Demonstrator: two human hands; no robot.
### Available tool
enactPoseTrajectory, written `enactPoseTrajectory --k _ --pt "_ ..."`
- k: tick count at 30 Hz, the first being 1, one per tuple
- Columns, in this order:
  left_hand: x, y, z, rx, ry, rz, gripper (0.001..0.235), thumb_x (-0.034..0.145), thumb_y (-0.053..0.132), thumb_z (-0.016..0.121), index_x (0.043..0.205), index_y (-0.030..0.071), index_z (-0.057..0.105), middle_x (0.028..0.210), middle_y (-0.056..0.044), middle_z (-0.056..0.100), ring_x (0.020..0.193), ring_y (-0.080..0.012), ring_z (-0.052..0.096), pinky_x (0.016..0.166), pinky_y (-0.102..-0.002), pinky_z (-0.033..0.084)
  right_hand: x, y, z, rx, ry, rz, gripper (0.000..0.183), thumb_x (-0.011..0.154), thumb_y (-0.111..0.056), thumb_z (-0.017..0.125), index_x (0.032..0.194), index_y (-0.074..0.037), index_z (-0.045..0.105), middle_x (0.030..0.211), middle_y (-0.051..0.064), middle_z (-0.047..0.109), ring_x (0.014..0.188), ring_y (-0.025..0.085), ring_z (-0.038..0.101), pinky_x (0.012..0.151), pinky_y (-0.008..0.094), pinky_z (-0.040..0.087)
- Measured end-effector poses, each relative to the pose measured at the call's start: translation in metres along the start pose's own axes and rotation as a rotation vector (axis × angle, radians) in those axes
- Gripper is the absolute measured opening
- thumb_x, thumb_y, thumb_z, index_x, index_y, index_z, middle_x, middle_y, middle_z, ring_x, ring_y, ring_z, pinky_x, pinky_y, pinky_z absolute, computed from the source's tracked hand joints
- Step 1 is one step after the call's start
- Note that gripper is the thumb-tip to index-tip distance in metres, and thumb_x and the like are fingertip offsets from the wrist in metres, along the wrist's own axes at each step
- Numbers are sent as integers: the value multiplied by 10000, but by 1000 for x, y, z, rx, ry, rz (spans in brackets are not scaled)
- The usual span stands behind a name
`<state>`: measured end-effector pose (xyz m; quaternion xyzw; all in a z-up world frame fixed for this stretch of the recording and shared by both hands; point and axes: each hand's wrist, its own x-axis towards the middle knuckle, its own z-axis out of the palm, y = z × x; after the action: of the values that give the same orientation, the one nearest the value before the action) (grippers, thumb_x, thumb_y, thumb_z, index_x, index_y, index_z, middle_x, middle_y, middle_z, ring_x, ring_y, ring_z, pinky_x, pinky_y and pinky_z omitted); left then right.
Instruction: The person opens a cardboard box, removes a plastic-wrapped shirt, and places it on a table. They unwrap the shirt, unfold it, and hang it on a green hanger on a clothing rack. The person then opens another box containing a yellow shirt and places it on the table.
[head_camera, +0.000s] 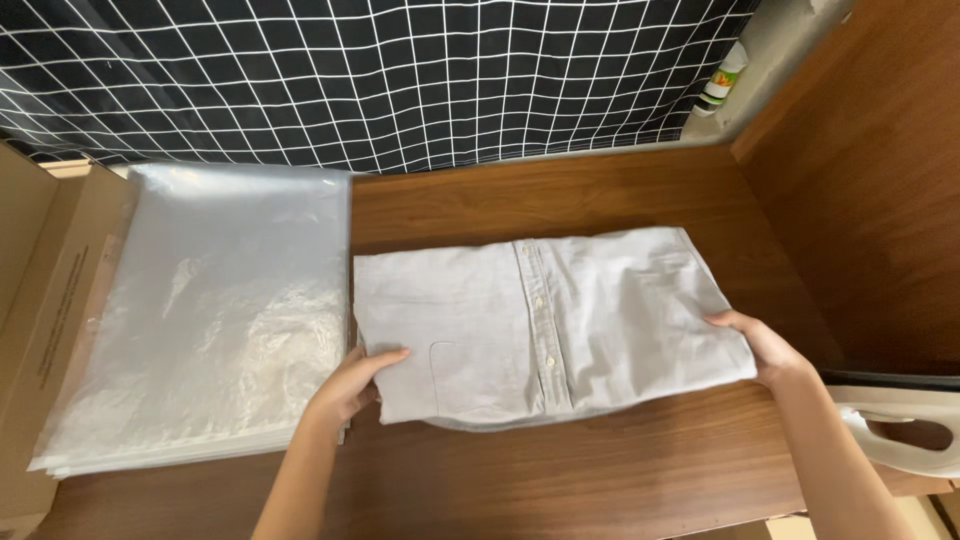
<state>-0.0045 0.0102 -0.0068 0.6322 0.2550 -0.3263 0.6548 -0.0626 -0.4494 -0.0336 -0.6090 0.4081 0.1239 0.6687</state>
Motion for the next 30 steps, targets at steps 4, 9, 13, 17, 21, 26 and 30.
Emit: enactPoseTrajectory --k 4,9,13,17,21,26,30 --pt "24 -21 -31 -86 -167 -5 519 655 125 597 1168 89 530 1066 -84 607 990 -240 560 802 -374 433 64 39 -72 119 -97 -8 428 671 -262 560 961 52 568 820 193 597 705 331 564 643 407 446" --pt "74 -31 -52 -528 -224 110 90 660 131 640 735 81 636 697 -75 624 604 -244 596 537 -326 455 161 40 -160 489 -792 179 606 796 -632 486 700 -38 554 382 9 465 286 173 474 214 248 228" --pt "45 13 -1 -802 -439 320 118 760 148 522 830 107 607 890 -132 638 903 -345 592 814 -566 440 -7 -44 2 883 -523 -416 341 894 -280 396 1041 -7 538 1016 134 639 979 302 609 810 480 478" --pt "46 49 35 -784 -726 550 458 803 309 478 1131 -10 459 1320 -218 407 1272 -383 317 1034 -491 225 -36 -85 57 952 -286 -359 348 869 -265 288 1065 -91 516 1293 153 486 1252 314 435 992 567 290" --pt "102 69 59 -613 -448 525 555 954 339 286 1413 145 42 1413 -223 241 1355 -309 158 1084 -456 46 4 -103 68 780 -333 -374 509 896 -383 252 1334 -141 343 1418 128 311 1333 292 263 1002 624 161" --pt "107 83 84 -289 -135 500 642 885 448 400 1363 54 230 1382 -261 267 1315 -322 176 1095 -412 117 58 -107 82 601 -216 -367 543 862 -444 322 1303 -136 394 1366 143 381 1312 281 314 983 628 206" --pt "150 79 88 251 86 451 747 799 658 404 1251 71 495 1317 -171 422 1262 -277 328 1062 -386 245 108 -105 85 409 -26 -350 485 904 -403 309 1293 -118 257 1197 142 525 1197 280 457 900 642 309"
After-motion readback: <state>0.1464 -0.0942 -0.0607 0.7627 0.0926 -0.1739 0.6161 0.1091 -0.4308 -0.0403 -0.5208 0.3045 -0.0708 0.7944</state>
